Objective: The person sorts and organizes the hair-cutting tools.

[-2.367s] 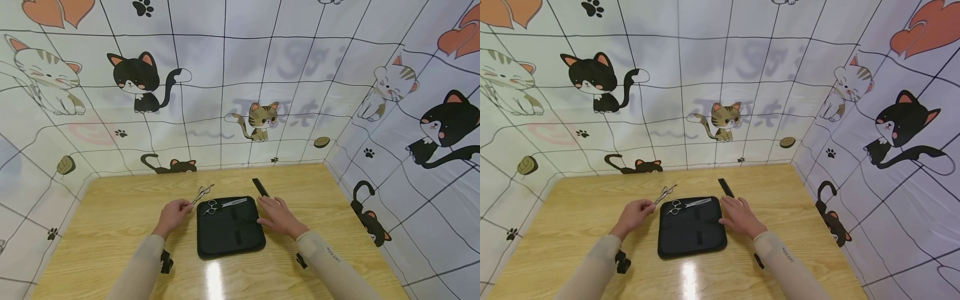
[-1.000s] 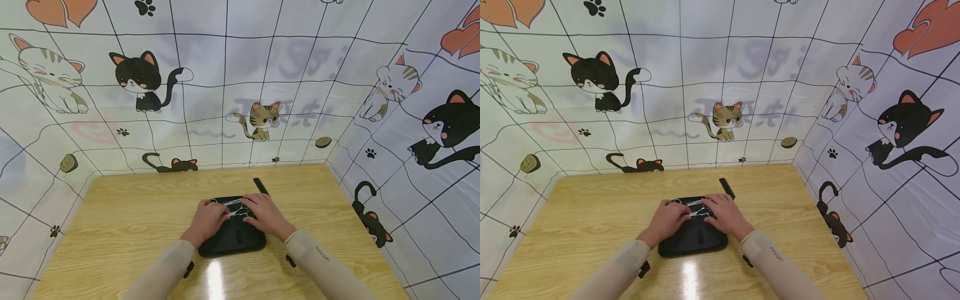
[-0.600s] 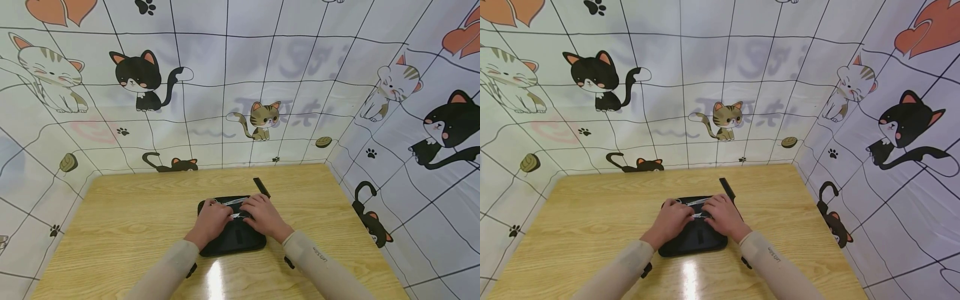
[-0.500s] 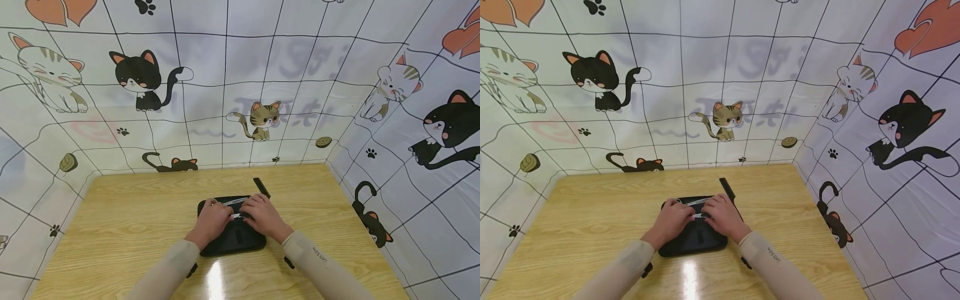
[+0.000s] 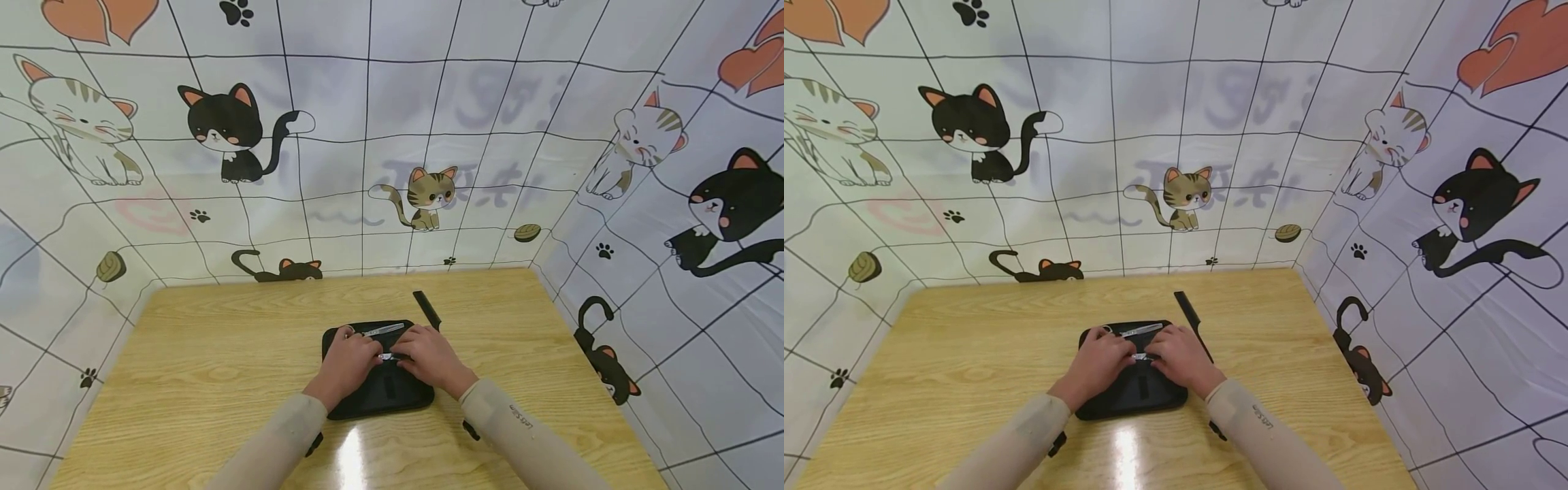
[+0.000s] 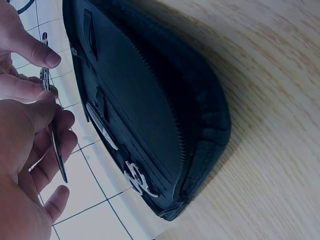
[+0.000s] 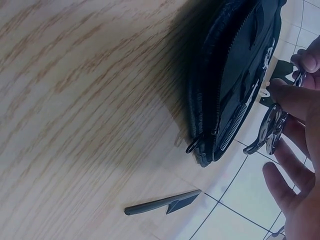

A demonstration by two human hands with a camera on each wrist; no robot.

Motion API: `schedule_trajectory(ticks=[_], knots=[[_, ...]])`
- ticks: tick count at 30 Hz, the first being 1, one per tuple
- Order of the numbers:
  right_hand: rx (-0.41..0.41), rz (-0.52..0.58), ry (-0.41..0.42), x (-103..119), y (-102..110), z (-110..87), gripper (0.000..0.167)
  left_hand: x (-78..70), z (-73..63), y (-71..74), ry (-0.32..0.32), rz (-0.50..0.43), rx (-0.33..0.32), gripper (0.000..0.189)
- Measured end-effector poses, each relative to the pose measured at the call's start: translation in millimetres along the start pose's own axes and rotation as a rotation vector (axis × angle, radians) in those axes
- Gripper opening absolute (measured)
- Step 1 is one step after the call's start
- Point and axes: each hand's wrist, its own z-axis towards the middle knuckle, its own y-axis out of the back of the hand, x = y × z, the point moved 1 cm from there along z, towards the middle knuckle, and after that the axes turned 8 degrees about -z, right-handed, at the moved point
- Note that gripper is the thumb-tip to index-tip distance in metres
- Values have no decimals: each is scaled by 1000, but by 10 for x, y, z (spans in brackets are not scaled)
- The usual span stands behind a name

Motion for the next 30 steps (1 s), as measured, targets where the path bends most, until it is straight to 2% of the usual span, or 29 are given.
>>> schedule_trajectory(ticks=[8,22,30], knots=[[8,38,4,30,30,6,22,3,-43,-15,-3,-15,-22,15],[-70,-21,45,37,8,2,23,20,-79,-30,-18,-26,-64,12],[-65,-24,57,52,-46,-1,23,22,-106,-36,-20,-44,-70,9]])
